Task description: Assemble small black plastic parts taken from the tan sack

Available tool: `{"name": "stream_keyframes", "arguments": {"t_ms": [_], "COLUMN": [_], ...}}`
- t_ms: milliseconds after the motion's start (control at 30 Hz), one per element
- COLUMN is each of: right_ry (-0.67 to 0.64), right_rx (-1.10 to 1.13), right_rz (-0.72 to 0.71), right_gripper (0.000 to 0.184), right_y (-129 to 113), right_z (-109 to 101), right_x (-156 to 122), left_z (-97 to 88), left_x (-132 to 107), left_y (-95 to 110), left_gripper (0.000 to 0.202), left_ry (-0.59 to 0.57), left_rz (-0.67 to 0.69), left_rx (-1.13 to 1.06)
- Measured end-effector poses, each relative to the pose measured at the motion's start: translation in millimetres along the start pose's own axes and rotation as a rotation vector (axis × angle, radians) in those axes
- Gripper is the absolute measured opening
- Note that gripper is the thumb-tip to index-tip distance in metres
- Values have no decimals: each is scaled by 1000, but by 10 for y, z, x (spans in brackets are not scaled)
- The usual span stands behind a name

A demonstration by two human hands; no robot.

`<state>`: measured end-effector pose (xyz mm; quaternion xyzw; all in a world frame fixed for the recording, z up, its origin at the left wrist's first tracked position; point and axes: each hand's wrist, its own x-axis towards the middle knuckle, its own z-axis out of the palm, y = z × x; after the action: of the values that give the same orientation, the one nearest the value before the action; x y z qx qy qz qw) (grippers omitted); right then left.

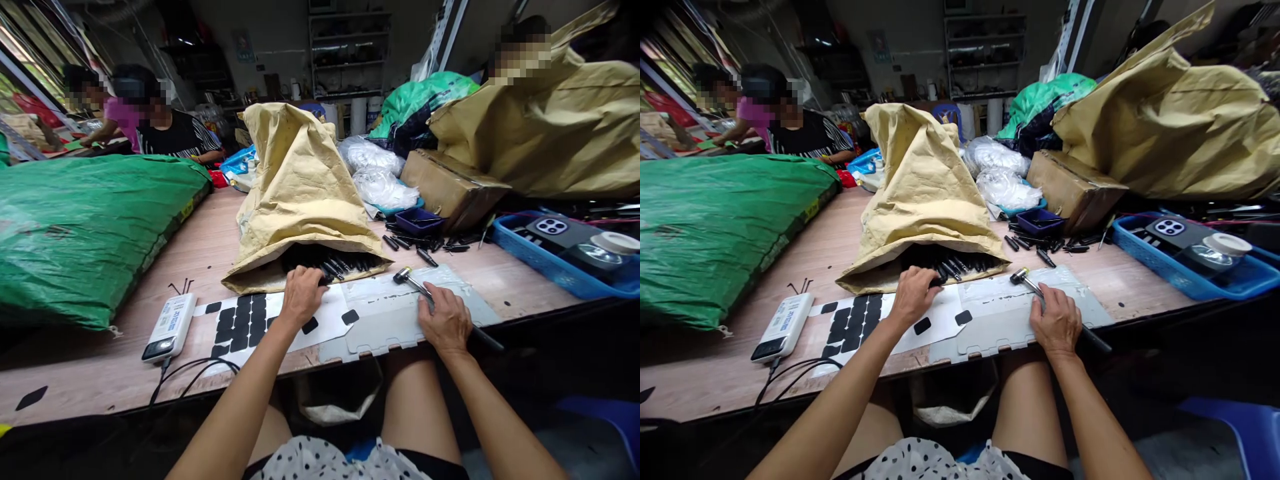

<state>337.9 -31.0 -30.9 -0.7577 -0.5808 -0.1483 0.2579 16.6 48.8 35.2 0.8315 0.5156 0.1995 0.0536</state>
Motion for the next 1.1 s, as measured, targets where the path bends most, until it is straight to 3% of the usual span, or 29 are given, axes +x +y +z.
{"name": "stream_keyframes", "arguments": {"t_ms": [133, 267, 367, 467, 567, 633, 833, 1100], "right_ry": [-28, -141, -125, -93, -238, -327, -378, -386], "right_rx": [-34, -44, 57, 344, 666, 752, 748, 600], "right_rz": [-11, -25, 19, 18, -89, -125, -196, -215], "right_gripper": [33, 27, 27, 27, 29, 33, 42, 44], "right_y": [39, 77, -55, -380, -793, -1036, -1436, -1460], "right_z": [14, -16, -148, -340, -491, -541, -553, -488], "right_x": [71, 195, 181, -14, -298, -454, -585, -563], "left_z": [75, 204, 234, 233, 236, 243, 273, 285], "left_x": [-403, -599, -619, -611, -602, -599, -591, -584], "left_y": [102, 32, -46, -66, -52, -49, -80, -71], "left_gripper": [15, 23, 20, 15, 14, 14, 11, 13], "left_ry": [-97, -74, -54, -46, -47, -48, -44, -16], "left_rz": [-37, -124, -133, -147, -157, -164, -170, -224], "left_rx": [-152, -295, -394, -408, -410, -416, -451, -493]}}
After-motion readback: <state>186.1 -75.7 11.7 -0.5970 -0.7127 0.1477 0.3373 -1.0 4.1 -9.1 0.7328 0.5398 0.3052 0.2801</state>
